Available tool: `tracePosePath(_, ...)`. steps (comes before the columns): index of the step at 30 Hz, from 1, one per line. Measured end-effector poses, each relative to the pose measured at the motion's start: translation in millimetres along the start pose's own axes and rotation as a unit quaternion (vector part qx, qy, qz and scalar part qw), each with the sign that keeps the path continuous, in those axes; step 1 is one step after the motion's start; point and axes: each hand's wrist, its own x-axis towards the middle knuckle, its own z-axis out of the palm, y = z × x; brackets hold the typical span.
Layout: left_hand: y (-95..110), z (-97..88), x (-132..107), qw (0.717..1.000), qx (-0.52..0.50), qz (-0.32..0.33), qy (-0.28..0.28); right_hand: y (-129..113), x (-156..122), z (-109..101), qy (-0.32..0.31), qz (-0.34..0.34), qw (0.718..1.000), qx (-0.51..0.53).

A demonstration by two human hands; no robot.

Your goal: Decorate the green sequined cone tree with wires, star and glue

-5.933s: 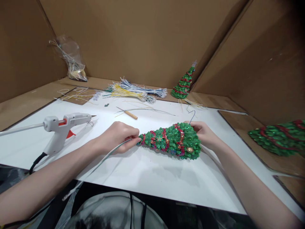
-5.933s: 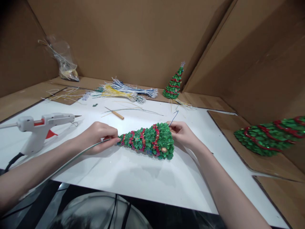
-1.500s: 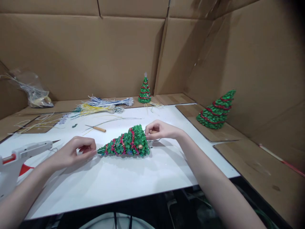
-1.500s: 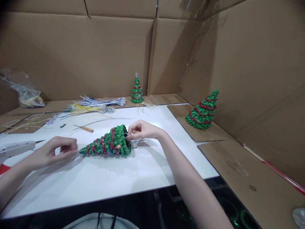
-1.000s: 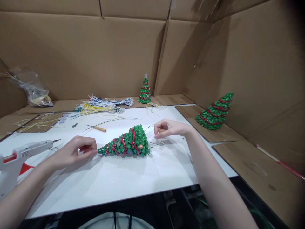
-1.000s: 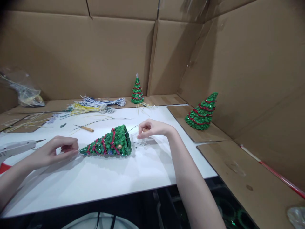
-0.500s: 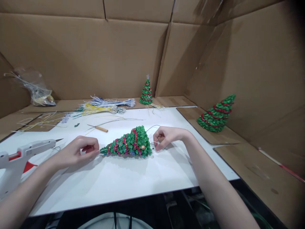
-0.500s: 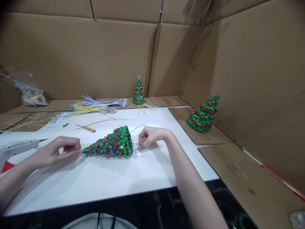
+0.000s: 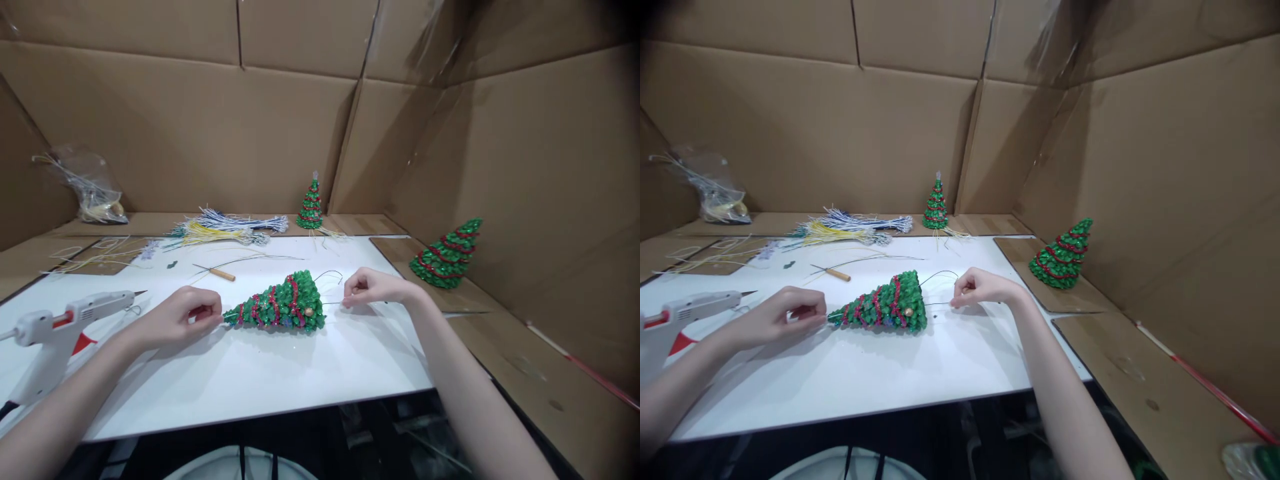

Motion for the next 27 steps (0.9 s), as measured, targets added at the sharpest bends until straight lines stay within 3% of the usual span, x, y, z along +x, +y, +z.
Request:
tracePosePath(7,-4,1.4,-1,1.0,-0.002,0.012,0.003,1,-13,17,0.082,0.003,0.991,-0.109)
tracePosePath(14,-6,2.6,-2,1.0,0.008,0.026,0.008,-8,-13,34,0.198,0.024,0.934,-0.298)
tracePosePath(17,-4,2.4,-4,0.999,0.029,0.026,0.018,-9,-13,34,0.196,0.005,0.929,-0.314)
tracePosePath(22,1,1.8,-6,0.997,0.061,0.022,0.038,-13,-13,30,0.143,-0.029,0.921,-0.362)
tracePosePath(27,1,4.9,-5,0.996,0.058,0.032,0.055,-21,-1,32,0.085,-0.008,0.916,-0.393)
